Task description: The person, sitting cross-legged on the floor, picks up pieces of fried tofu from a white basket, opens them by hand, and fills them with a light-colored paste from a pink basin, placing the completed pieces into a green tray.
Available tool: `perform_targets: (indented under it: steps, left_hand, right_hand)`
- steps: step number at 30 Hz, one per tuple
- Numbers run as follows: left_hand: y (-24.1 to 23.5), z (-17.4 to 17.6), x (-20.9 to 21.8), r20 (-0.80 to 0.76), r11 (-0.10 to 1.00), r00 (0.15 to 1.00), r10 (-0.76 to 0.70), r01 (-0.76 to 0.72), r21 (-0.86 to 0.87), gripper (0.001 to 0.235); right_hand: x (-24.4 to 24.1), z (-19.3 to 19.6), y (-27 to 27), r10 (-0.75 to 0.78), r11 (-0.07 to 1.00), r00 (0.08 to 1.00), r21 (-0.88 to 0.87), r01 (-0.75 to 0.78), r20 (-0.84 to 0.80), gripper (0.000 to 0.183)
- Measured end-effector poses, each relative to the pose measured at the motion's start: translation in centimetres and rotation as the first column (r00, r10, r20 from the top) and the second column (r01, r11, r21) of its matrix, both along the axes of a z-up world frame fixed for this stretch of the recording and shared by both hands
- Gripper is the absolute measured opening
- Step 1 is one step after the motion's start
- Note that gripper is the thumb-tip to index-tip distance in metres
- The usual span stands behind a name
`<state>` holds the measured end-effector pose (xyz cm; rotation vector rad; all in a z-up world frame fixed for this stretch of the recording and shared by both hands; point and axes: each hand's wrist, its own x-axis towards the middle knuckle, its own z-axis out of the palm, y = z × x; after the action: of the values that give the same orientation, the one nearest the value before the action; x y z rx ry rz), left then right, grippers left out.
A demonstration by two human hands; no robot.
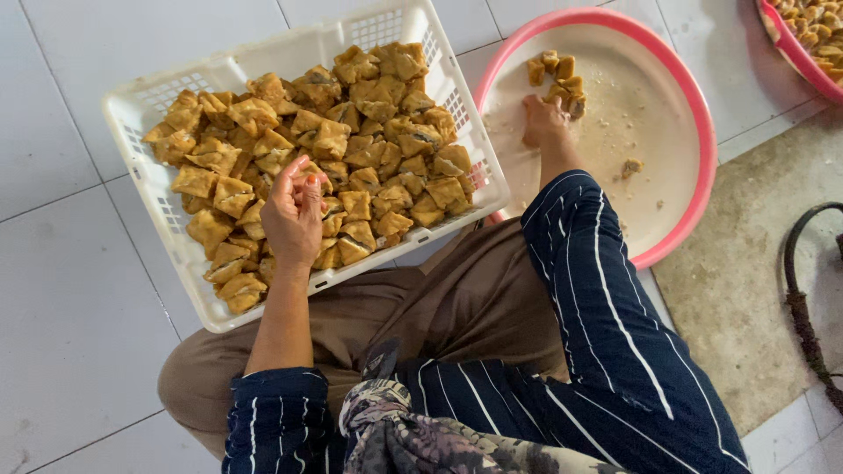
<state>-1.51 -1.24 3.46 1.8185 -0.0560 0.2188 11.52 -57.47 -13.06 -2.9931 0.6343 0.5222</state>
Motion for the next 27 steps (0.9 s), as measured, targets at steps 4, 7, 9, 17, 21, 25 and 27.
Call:
perform_targets:
  steps: [4, 7, 9, 17, 21, 25, 27]
  left_hand:
    - [0.0, -0.2, 0.1, 0.005, 1.000, 1.000, -0.008, 0.008, -0.026, 0.028]
    - [0.1, -0.7, 0.3, -0.026, 0.999, 1.000, -0.005, 0.004, -0.051, 0.029]
    - [0.1, -0.6, 0.3, -0.056, 0.990, 0.996, -0.064, 0.056, -0.132, 0.031]
    - [-1.3, 2.0, -0.3, -0.215, 0.796, 0.930, -0.297, 0.117, -0.594, 0.046]
    - [-1.6, 0.6, -0.6, -0.185, 0.671, 0.858, -0.479, 0.222, -0.708, 0.057]
    - [-2.1, 0.0, -0.9, -0.157, 0.579, 0.820, -0.550, 0.239, -0.779, 0.059]
    - [-2.4, -1.9, -0.6, -0.124, 0.582, 0.820, -0.558, 0.281, -0.763, 0.046]
  right_hand:
    - [-1.0, 0.4, 0.4, 0.036, 0.999, 0.987, 0.002, -0.037, 0.158, 0.033]
    - [-1.2, 4.2, 2.9, -0.155, 0.954, 0.973, 0.281, 0.102, 0.172, 0.026]
    - [-0.5, 5.4, 3.2, -0.475, 0.731, 0.852, 0.638, 0.242, 0.220, 0.021]
    - [-3.3, 23.0, 16.2, -0.215, 0.431, 0.903, 0.866, -0.255, 0.373, 0.038]
    - [-5.0, 21.1, 23.9, 0.173, 0.280, 0.908, 0.865, -0.417, 0.381, 0.051]
    - [-9.7, 22.8, 33.7, 0.433, 0.669, 0.837, 0.503, -0.548, 0.335, 0.055]
    - [-11.6, 26.6, 35.8, 0.452, 0.437, 0.780, 0.654, -0.617, 0.434, 0.064]
